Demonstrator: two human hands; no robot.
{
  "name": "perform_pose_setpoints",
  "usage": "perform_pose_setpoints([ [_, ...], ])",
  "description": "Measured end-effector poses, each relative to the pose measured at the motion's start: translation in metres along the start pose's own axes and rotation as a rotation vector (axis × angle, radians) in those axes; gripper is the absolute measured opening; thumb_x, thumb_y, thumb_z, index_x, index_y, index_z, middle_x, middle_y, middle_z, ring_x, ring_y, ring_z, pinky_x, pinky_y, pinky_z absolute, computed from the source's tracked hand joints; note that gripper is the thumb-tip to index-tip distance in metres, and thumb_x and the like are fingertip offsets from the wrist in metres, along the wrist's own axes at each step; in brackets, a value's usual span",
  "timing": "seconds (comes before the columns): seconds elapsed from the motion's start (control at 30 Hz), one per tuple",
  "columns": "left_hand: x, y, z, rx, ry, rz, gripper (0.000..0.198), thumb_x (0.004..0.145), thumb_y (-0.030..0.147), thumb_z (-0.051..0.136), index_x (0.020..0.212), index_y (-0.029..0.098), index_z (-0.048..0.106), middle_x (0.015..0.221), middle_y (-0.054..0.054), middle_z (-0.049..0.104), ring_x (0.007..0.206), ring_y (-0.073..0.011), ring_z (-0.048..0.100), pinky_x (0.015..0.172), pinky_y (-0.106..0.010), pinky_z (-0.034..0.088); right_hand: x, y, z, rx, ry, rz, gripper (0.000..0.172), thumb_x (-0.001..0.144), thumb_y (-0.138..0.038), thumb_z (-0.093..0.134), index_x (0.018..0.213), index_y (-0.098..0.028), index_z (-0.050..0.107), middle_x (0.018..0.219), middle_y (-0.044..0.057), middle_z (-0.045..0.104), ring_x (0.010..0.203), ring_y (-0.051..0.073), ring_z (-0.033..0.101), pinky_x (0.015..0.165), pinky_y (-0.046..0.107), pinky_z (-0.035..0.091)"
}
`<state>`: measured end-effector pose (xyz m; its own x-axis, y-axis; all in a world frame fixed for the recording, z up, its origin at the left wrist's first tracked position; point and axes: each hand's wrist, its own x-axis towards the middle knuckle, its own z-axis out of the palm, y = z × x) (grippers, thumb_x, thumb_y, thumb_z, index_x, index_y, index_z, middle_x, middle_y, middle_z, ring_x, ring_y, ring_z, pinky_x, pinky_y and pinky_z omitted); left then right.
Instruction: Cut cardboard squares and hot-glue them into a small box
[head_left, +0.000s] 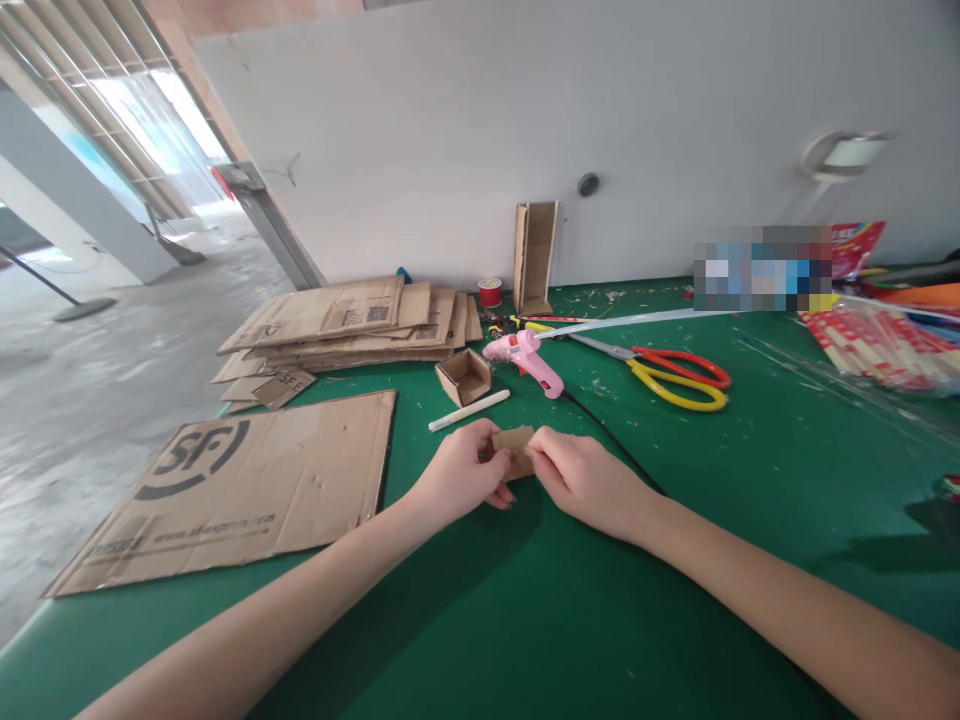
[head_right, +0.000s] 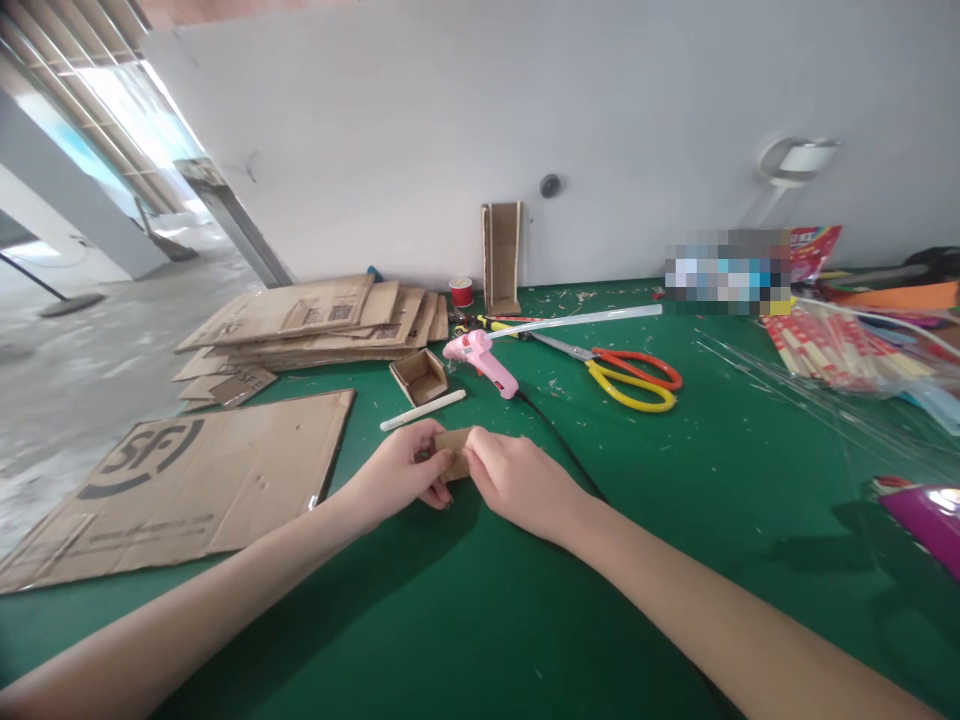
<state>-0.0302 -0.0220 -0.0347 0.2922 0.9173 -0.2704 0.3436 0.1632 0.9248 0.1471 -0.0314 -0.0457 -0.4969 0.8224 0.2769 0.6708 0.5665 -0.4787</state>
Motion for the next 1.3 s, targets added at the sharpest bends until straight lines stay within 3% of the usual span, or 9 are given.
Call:
perform_pose_setpoints([
  [0.63,0.0,-0.001,0.0008,0.013,-0.003,0.012,0.008,0.081,0.015,0.053,0.079,0.017,0.046,0.055,0.004,0.055,0.048,-0.0135,0.064,0.046,-0.026,0.057,0.0,-0.0015,0.0016,-0.055,-0.008,-0.032,0.016,0.092,-0.02,0.033,0.08,-0.019,0.045,0.068,0.003,0.058,0.059,0.015,0.054,0.052,0.025,0.031],
  [0.83,-0.0035,-0.0013,0.0034,0.011,0.027,0.095,0.01,0.077,0.014,0.056,0.076,0.017,0.046,0.057,0.004,0.055,0.047,-0.0115,0.063,0.043,-0.022,0.055,-0.0003,-0.0046,0.0058,-0.186,-0.05,-0.054,0.02,0.092,-0.017,0.033,0.076,-0.018,0.045,0.065,0.004,0.058,0.053,0.014,0.052,0.049,0.027,0.026],
  [1.1,-0.0012,-0.0028,0.0017,0.017,0.031,0.06,0.009,0.079,0.017,0.055,0.078,0.017,0.046,0.058,0.004,0.055,0.047,-0.0127,0.063,0.043,-0.024,0.056,-0.0032,-0.0017,0.0049,-0.054,0.105,-0.034,0.018,0.092,-0.022,0.033,0.076,-0.021,0.04,0.063,0.0,0.052,0.053,0.013,0.048,0.051,0.026,0.028],
  [1.3,-0.0022,-0.0013,0.002,0.003,0.044,0.05,0.01,0.078,0.016,0.056,0.079,0.017,0.046,0.056,0.004,0.055,0.046,-0.0123,0.063,0.043,-0.023,0.056,-0.0013,-0.0021,0.0041,-0.026,0.069,-0.016,0.016,0.091,-0.021,0.034,0.076,-0.021,0.041,0.063,-0.001,0.05,0.053,0.012,0.046,0.05,0.025,0.027],
])
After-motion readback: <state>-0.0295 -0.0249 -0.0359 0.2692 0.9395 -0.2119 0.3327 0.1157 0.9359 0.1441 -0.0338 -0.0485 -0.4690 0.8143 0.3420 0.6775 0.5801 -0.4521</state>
